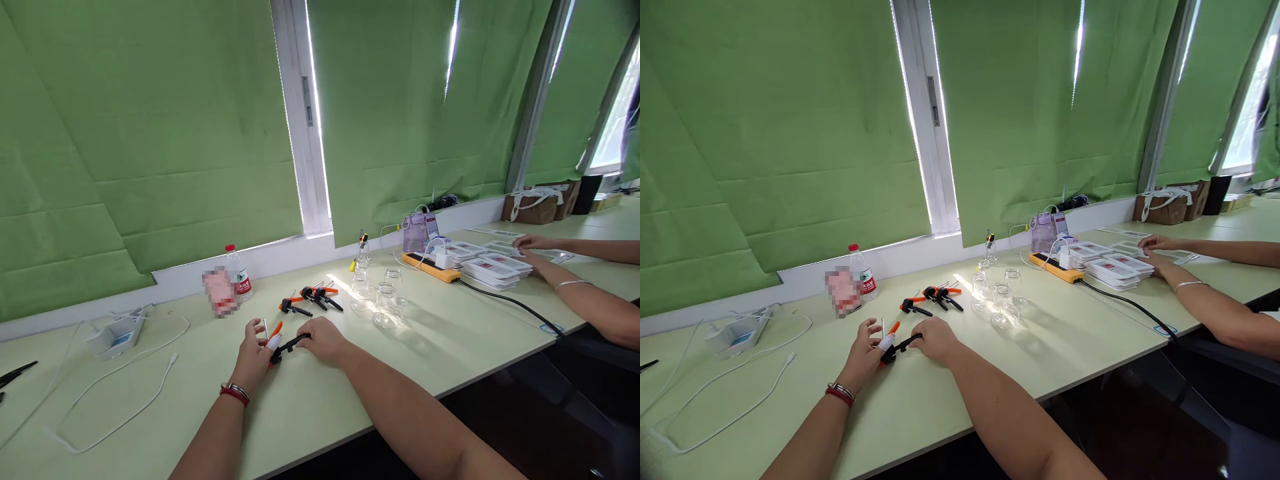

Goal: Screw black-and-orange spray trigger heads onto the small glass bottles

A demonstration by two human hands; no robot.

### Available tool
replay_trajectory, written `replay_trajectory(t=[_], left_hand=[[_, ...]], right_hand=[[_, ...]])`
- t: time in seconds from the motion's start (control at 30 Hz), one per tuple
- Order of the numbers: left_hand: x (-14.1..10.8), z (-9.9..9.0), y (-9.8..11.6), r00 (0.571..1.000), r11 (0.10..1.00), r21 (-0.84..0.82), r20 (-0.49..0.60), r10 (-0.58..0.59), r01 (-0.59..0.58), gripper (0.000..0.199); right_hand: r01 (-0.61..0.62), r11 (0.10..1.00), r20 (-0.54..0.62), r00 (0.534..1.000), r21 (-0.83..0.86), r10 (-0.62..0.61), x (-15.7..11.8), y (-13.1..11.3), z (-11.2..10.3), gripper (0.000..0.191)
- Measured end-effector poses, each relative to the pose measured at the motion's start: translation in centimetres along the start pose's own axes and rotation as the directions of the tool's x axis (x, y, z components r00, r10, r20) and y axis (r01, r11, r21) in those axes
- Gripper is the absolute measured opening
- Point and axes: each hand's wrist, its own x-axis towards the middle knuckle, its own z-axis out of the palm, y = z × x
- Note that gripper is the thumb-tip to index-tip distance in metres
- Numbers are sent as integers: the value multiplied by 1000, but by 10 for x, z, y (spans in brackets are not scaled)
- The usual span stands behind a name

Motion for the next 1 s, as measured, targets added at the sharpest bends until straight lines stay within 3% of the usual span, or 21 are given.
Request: replay_trajectory(t=[0.23, 0.43, 0.77, 1.0], left_hand=[[3, 0, -3, 999, 996, -77, -3, -54, 54, 72], [-3, 0, 3, 989, 994, -53, 116, -92, 98, 68], [1, -2, -6, 986, 981, 128, 102, 131, -144, 38], [2, -3, -8, 978, 971, 169, 151, 147, -172, 35]], right_hand=[[-45, 994, 24, 999, -105, 48, 0, -1, 2, 9], [-98, 986, 50, 993, -133, 106, 2, 7, 3, 12], [-118, 984, 61, 990, -131, 127, 3, 13, 4, 13], [-190, 974, 64, 978, -121, 199, 3, 15, 3, 25]])
